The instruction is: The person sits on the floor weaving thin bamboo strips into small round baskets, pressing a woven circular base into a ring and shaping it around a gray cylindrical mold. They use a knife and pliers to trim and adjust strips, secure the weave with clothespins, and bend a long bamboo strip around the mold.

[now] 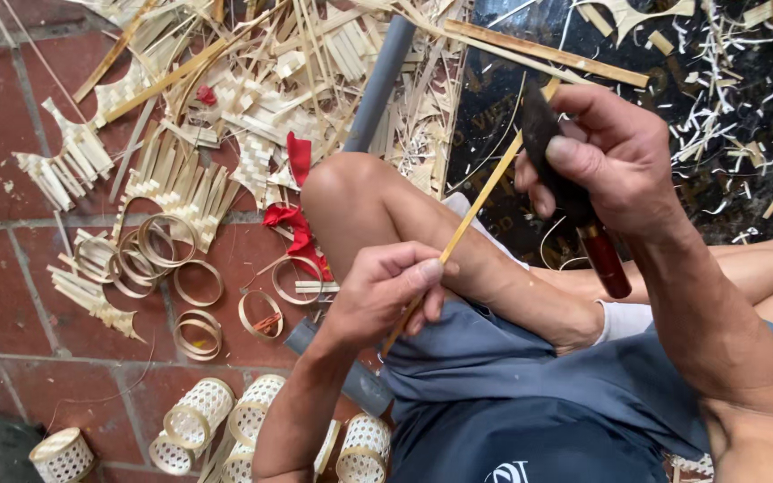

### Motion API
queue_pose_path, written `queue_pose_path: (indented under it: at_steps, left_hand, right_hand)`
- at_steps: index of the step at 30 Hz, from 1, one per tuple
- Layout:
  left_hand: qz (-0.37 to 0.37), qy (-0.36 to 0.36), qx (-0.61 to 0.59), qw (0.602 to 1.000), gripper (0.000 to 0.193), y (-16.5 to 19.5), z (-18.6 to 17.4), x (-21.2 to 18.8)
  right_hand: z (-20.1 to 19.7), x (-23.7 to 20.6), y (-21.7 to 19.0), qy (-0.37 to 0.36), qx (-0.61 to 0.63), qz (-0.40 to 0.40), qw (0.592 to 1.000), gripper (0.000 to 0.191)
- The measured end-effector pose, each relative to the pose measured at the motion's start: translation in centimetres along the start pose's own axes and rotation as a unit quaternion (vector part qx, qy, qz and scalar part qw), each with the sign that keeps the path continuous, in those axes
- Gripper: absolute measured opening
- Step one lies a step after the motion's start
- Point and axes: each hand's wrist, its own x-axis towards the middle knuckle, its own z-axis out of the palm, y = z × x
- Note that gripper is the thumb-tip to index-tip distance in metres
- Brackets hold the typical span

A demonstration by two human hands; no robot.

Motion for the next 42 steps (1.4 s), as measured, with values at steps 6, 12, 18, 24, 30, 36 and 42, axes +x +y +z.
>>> queue_pose_path:
  at_steps: [6,12,18,24,30,36,42]
  left_hand:
    - [0.006,-0.071,-0.159,0.985,0.028,-1.3,-0.2,-0.2]
    - [0.008,-0.055,-0.172,0.983,0.025,-4.0,-0.6,-2.7]
    - [0.081,0.077,-0.204,0.973,0.021,-5.2,-1.7,-2.0]
    - [0.1,0.099,-0.277,0.951,0.017,-4.8,-2.7,0.3]
    - [0.107,0.143,-0.105,0.978,0.025,-2.2,-1.2,5.3]
    - [0.233,0.138,0.261,0.927,0.024,-0.9,0.2,14.7]
    - [0.225,0.012,0.427,0.876,0.021,2.0,-0.8,21.2]
  right_hand:
    - [0.7,-2.1,3.4,-0.25,-0.057,0.093,0.962,0.029]
    - [-4.2,2.9,1.2,-0.192,-0.052,-0.017,0.98,0.029]
    - [-1.8,7.1,-1.9,-0.036,-0.017,0.001,0.999,0.032]
    - [-8.4,6.0,1.6,-0.079,-0.282,0.061,0.954,0.039]
    - [-25.1,2.9,7.3,0.13,-0.696,-0.029,0.706,0.03]
    - [-21.7,-2.6,7.2,0.206,-0.722,-0.159,0.641,0.021]
    - [-13.0,-2.1,5.8,0.212,0.026,-0.088,0.973,0.021]
